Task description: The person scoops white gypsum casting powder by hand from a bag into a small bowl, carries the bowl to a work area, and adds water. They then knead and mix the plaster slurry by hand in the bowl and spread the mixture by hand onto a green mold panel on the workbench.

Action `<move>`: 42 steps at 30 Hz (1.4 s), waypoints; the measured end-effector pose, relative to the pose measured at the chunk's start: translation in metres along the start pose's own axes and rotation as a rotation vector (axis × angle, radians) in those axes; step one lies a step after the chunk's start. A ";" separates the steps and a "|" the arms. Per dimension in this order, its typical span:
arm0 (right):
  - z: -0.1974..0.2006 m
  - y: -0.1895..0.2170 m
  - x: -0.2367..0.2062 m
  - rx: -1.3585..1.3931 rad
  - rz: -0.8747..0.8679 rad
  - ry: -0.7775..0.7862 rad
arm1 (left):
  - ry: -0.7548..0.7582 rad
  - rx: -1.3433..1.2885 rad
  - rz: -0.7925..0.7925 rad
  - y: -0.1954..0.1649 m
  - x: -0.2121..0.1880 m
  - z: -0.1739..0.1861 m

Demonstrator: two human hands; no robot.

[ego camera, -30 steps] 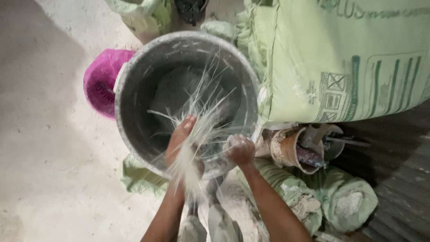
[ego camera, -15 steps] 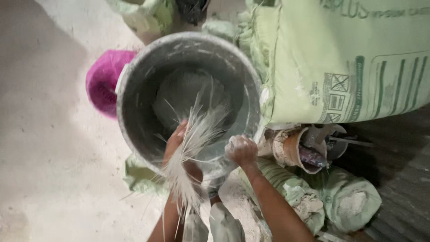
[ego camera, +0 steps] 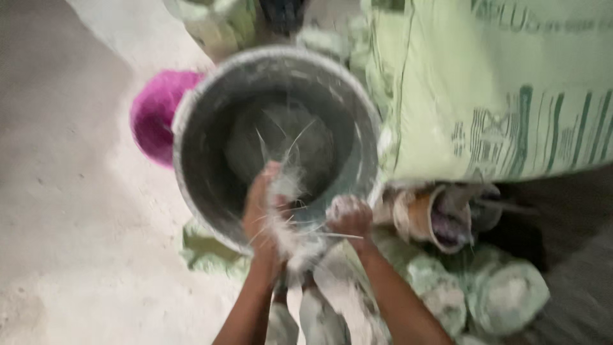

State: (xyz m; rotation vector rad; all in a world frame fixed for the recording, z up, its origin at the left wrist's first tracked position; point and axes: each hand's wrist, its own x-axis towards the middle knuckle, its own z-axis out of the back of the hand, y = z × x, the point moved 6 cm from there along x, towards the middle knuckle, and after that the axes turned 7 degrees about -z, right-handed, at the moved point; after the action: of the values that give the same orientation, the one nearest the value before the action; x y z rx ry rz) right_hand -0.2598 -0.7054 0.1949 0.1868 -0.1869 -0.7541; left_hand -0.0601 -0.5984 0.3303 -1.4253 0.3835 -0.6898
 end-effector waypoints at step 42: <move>0.010 0.024 0.007 -0.027 0.024 0.104 | 0.339 0.759 0.668 0.471 0.093 -0.010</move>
State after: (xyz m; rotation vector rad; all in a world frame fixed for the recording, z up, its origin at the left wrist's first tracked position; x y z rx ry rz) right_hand -0.2412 -0.6942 0.2112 0.1973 -0.0801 -0.7203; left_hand 0.1002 -0.6658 -0.1176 -0.4064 0.7253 -0.4392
